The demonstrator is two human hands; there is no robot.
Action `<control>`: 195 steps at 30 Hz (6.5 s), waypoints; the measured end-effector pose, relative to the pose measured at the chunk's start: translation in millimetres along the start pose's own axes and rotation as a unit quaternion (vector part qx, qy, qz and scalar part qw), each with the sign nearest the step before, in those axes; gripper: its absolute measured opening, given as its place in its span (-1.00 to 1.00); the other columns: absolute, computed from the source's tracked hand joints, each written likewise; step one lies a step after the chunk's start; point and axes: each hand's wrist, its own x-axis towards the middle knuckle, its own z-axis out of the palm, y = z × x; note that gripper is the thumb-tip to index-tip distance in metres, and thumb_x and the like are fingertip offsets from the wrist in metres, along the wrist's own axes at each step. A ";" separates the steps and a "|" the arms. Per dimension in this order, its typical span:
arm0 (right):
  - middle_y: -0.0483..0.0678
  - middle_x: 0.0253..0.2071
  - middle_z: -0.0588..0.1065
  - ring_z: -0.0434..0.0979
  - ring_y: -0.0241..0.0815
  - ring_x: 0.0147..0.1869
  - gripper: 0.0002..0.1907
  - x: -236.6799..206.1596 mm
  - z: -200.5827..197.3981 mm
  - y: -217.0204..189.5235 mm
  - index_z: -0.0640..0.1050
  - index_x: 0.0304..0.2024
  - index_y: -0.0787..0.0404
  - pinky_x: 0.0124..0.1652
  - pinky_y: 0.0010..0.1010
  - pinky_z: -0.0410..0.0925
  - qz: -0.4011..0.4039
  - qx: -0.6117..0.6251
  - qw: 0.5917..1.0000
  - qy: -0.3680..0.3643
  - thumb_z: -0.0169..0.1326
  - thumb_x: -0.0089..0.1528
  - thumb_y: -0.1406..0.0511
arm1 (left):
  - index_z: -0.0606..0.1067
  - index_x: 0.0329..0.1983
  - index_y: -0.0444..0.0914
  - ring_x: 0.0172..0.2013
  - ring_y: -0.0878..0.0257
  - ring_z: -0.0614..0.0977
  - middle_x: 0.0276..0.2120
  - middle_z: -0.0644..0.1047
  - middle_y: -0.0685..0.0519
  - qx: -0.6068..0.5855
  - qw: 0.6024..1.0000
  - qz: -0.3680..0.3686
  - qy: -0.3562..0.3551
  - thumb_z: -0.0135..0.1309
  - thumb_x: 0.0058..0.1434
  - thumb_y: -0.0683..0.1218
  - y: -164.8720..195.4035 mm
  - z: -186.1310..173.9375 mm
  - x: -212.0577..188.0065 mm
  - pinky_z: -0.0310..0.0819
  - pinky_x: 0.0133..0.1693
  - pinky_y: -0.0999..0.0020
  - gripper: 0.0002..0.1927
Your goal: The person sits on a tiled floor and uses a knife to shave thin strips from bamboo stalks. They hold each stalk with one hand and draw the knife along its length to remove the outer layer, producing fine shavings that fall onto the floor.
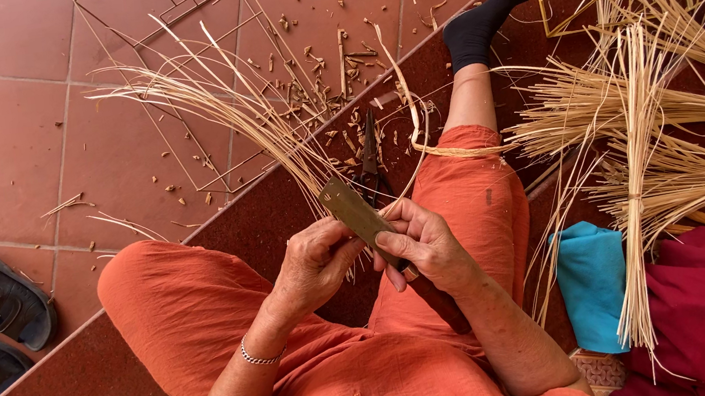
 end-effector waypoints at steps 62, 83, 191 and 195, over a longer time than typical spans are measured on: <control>0.09 -0.25 0.62 0.52 -0.29 -0.52 -0.56 -10.1 -23.8 -8.5 0.42 0.37 0.08 -0.57 -0.48 0.45 -0.198 -0.075 0.965 0.155 0.05 0.44 0.37 | 0.59 -0.06 -0.35 -0.44 0.46 0.54 -0.39 0.58 0.12 -0.273 0.946 -0.175 0.012 0.12 0.37 -0.14 -36.3 12.0 -19.2 0.50 -0.43 0.55 -0.82; 0.06 -0.39 0.55 0.47 -0.31 -0.61 -0.69 -11.6 0.3 -1.5 0.32 0.16 0.37 -0.60 -0.57 0.34 -0.013 0.012 1.000 0.014 -0.04 0.39 0.39 | 0.57 -0.01 -0.32 -0.32 0.43 0.63 -0.32 0.64 0.07 -0.108 0.991 -0.073 -0.001 0.13 0.36 -0.20 -21.2 19.4 -7.3 0.57 -0.30 0.51 -0.83; 0.02 -0.40 0.56 0.45 -0.25 -0.61 -0.80 -51.8 -158.1 -35.9 0.50 0.01 0.29 -0.62 -0.41 0.32 -0.213 0.159 0.955 0.133 0.13 0.41 0.30 | 0.60 -0.06 -0.26 -0.49 0.47 0.58 -0.41 0.62 0.09 0.092 0.983 -0.053 0.149 0.10 0.36 -0.23 -36.7 -71.8 19.1 0.47 -0.52 0.56 -0.87; 0.04 -0.44 0.56 0.46 -0.27 -0.64 -0.52 -34.9 -94.5 -31.9 0.39 0.26 0.31 -0.69 -0.52 0.30 -0.147 0.107 0.979 0.095 0.12 0.33 0.29 | 0.60 -0.10 -0.26 -0.56 0.47 0.50 -0.47 0.60 0.11 0.036 0.994 -0.075 0.071 0.07 0.39 -0.19 -32.3 -23.9 32.0 0.38 -0.60 0.57 -0.88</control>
